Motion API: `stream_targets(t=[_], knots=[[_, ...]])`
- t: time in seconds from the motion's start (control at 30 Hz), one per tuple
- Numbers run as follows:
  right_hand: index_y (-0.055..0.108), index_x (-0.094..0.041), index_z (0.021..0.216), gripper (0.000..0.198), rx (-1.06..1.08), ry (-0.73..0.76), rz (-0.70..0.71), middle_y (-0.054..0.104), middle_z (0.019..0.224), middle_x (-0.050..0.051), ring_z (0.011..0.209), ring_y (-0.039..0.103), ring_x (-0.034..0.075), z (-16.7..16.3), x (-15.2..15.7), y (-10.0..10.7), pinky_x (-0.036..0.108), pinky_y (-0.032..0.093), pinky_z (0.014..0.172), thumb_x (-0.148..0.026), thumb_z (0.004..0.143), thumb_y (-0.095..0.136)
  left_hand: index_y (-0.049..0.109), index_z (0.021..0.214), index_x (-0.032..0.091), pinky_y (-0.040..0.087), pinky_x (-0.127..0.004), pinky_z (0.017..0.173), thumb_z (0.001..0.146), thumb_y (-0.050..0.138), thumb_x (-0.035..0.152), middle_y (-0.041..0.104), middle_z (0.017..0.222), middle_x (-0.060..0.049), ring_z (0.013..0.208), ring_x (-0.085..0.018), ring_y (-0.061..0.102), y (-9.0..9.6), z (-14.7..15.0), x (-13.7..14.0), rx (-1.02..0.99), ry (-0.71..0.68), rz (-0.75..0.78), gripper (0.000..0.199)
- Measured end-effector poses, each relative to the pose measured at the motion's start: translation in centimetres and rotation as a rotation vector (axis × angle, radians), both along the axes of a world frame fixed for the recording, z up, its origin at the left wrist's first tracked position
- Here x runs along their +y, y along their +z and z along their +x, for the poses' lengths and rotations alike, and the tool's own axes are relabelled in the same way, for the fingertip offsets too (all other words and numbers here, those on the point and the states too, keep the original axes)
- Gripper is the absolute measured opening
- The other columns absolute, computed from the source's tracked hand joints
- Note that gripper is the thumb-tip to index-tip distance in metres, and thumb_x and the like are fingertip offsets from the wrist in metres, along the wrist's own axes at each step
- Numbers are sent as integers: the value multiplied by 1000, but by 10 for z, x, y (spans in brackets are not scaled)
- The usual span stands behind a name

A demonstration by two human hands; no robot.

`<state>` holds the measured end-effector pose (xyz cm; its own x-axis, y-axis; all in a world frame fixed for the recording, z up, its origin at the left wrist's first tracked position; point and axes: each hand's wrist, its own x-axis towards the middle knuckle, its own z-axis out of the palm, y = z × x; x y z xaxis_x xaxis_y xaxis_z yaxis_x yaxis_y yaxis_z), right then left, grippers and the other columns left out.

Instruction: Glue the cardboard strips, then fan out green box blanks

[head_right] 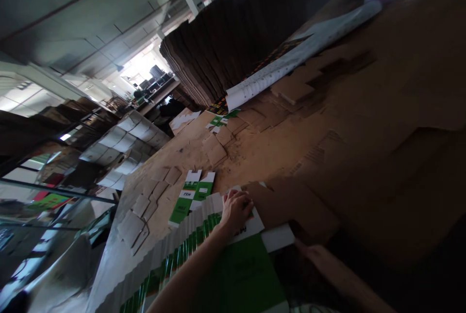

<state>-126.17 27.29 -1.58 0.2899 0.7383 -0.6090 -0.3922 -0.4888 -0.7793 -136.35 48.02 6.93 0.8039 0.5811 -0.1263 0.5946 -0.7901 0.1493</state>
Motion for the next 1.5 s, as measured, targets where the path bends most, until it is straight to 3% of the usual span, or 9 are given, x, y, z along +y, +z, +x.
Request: stream_targets(t=[0.17, 0.4, 0.53, 0.77, 1.03, 1.2, 1.3, 1.4, 1.5], knots=[[63, -25, 66, 35, -552, -321, 5, 73, 70, 9, 81, 72, 35, 39, -18, -3, 43, 57, 74, -60, 67, 57, 70, 92, 28, 40, -34, 89, 95, 48, 32, 72, 103, 1, 99, -21, 57, 5, -2, 7, 68, 24, 9, 23], [71, -24, 117, 54, -758, 122, 466, 59, 136, 13, 125, 55, 31, -2, 11, -29, 47, 46, 102, -59, 87, 43, 69, 106, 26, 42, -33, 87, 98, 40, 37, 72, 100, -2, 97, -21, 60, 0, -5, 9, 60, 71, 4, 32], [66, -26, 124, 54, -868, 202, 472, 55, 140, 14, 129, 50, 32, -9, 15, -44, 51, 45, 102, -59, 90, 40, 68, 112, 31, 41, -38, 93, 81, 65, 46, 68, 110, 0, 105, -25, 56, 0, -8, 8, 71, 7, -26, 34], [67, -37, 120, 38, -1132, 230, 439, 66, 128, 6, 116, 61, 29, 4, 12, -40, 50, 50, 93, -32, 86, 52, 66, 117, 32, 40, -40, 94, 84, 62, 43, 65, 114, -2, 109, -25, 53, -3, -9, 8, 111, -1, -17, 35], [57, -26, 134, 59, -1548, -26, 91, 43, 148, 19, 136, 28, 52, 80, -41, -69, 79, 25, 97, -28, 77, 45, 63, 116, 30, 40, -42, 95, 83, 65, 41, 64, 113, -3, 109, -25, 54, -8, 4, 13, 99, -39, -56, 35], [58, -25, 131, 53, -1104, -15, 144, 63, 131, 13, 120, 57, 39, 86, -23, -14, 57, 48, 95, -38, 83, 39, 71, 92, 29, 40, -40, 96, 84, 63, 37, 64, 111, -1, 111, -24, 53, -10, 11, 13, 87, -21, -75, 14], [56, -24, 132, 56, -797, -96, 248, 65, 130, 10, 115, 62, 32, 87, -9, 25, 44, 51, 95, -49, 85, 41, 72, 87, 28, 40, -39, 98, 94, 46, 39, 66, 112, 0, 110, -22, 54, -6, 13, 16, 46, 38, -134, 30], [57, -21, 131, 61, -587, -175, 285, 62, 133, 11, 115, 62, 32, 72, 1, 45, 44, 52, 94, -54, 80, 47, 65, 114, 27, 41, -36, 100, 100, 26, 36, 62, 125, -3, 117, -20, 53, 2, 15, 17, -46, 154, -182, 42], [58, -19, 130, 63, -417, -152, 308, 61, 134, 12, 120, 58, 32, 38, 14, 52, 44, 51, 96, -54, 79, 46, 29, 147, 23, 36, -40, 106, 96, 40, 38, 41, 147, -12, 134, -25, 38, 11, 20, 11, -177, 327, -38, 54]])
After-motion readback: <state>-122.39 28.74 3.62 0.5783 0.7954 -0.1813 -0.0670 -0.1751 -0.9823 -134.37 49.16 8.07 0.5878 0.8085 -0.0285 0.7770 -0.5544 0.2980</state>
